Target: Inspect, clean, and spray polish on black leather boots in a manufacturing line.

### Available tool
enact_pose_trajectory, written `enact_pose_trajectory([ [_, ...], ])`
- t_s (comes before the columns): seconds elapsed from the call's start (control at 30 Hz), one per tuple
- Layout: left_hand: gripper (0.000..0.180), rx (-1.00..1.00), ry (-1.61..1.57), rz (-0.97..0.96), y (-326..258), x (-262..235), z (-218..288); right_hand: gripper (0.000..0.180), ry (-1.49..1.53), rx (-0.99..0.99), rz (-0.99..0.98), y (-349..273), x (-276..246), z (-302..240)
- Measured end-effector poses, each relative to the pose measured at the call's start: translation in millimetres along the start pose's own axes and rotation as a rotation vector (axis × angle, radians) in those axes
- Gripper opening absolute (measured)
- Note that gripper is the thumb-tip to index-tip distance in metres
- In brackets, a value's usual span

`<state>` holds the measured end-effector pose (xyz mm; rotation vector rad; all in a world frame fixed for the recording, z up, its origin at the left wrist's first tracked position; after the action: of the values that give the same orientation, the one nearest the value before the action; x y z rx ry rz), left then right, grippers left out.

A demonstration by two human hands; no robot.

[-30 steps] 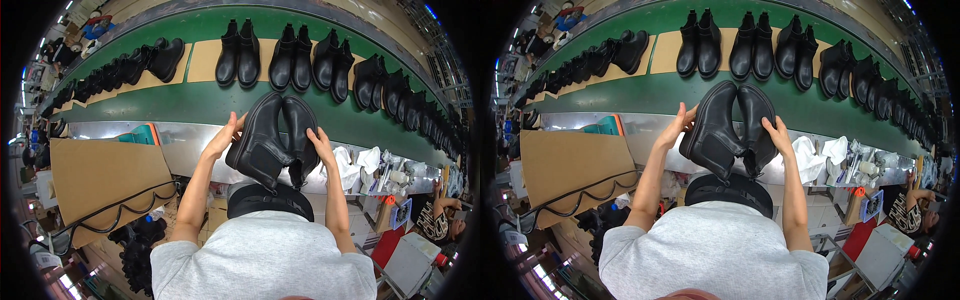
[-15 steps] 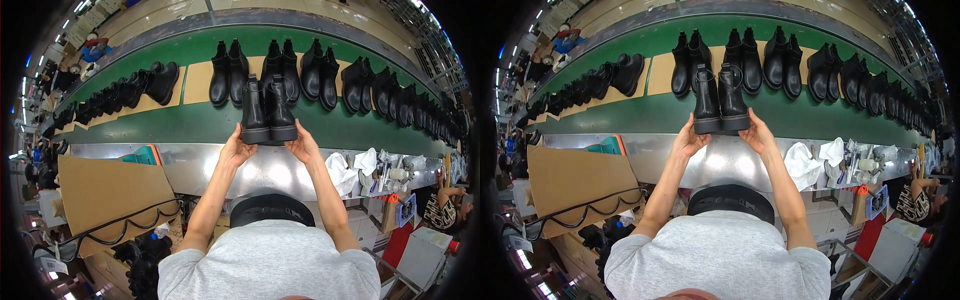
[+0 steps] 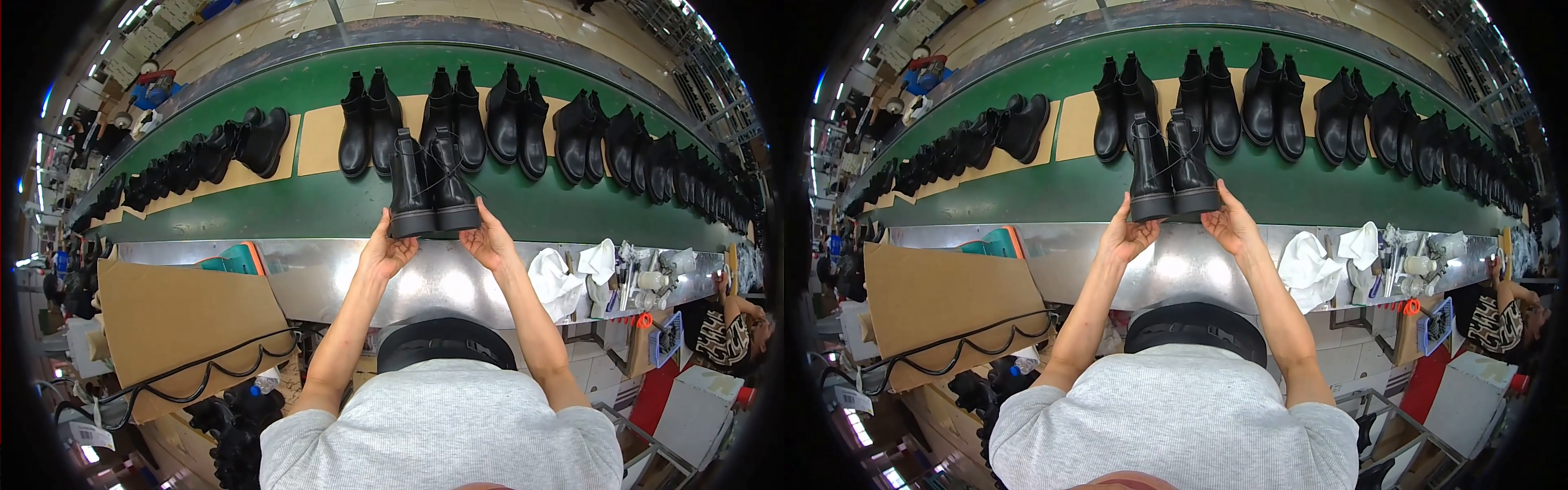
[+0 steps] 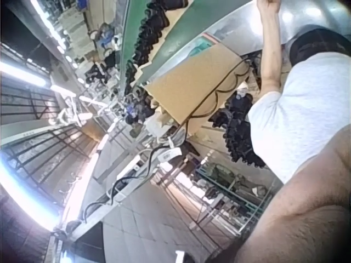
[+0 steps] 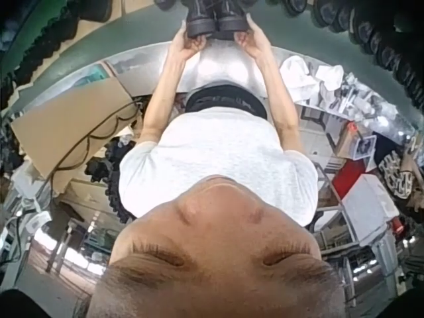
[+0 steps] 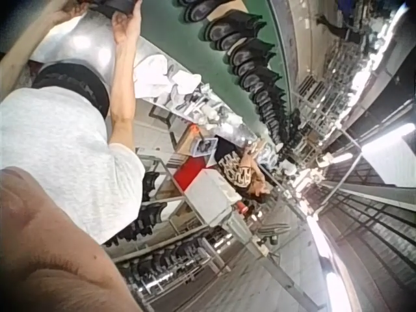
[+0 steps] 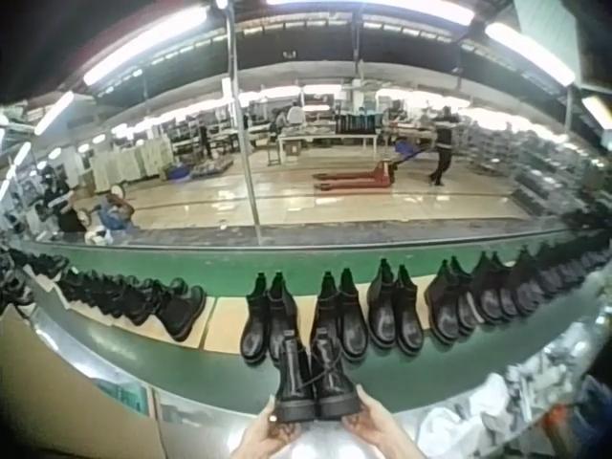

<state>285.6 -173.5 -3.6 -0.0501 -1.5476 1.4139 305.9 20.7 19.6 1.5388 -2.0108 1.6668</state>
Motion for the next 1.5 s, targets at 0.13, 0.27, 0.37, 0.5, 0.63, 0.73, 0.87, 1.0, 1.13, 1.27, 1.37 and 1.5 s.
enact_pose_trajectory([
  [0.13, 0.057, -0.015, 0.008, -0.005, -7, 5, -5, 0.030, 0.012, -0.010, -0.016, -3, -5, 1],
  [0.27, 0.058, 0.059, 0.085, -0.040, -14, 10, -9, 0.030, 0.028, -0.045, -0.070, -9, -11, 2],
  [0.37, 0.057, 0.013, 0.054, -0.056, -13, 11, -14, 0.030, 0.067, -0.057, -0.073, -19, -21, 6],
  [0.5, 0.055, -0.101, 0.010, -0.054, -11, 14, -24, 0.030, 0.166, -0.093, -0.052, -35, -52, 13],
  [0.63, 0.048, -0.190, 0.013, -0.103, -4, 16, -35, 0.031, 0.258, -0.140, -0.036, -41, -81, 21],
  [0.73, 0.046, -0.150, -0.022, -0.239, -10, 32, -43, 0.034, 0.255, -0.210, -0.021, -55, -85, 21],
  [0.87, 0.045, -0.149, -0.029, -0.352, -17, 50, -47, 0.030, 0.303, -0.233, -0.147, -62, -93, 22],
  [1.0, 0.044, -0.342, -0.192, -0.514, -5, 50, -52, 0.035, 0.278, -0.207, -0.128, -58, -118, 31],
  [1.13, 0.044, -0.487, -0.347, -0.509, 5, 44, -60, 0.037, 0.086, -0.135, 0.088, -54, -160, 44],
  [1.27, 0.042, -0.232, -0.092, -0.504, -6, 57, -54, 0.038, -0.510, -0.330, 0.543, -77, -172, 22],
  [1.37, 0.041, -0.074, 0.084, -0.371, -18, 62, -50, 0.037, -0.732, -0.854, 0.508, -110, -124, -24],
  [1.5, 0.039, -0.089, 0.159, -0.241, -20, 58, -63, 0.034, -0.692, -0.845, 0.131, -131, -38, -48],
])
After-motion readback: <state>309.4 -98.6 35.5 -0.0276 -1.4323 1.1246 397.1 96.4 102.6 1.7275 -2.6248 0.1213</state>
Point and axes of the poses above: each hand's wrist, its own y-axis towards the middle knuckle, its own x-axis out of the palm, z = x × y, the point moved 5 cm from there along y, towards the middle knuckle, and after that the axes turned 3 degrees about x, right-handed, at the moved point
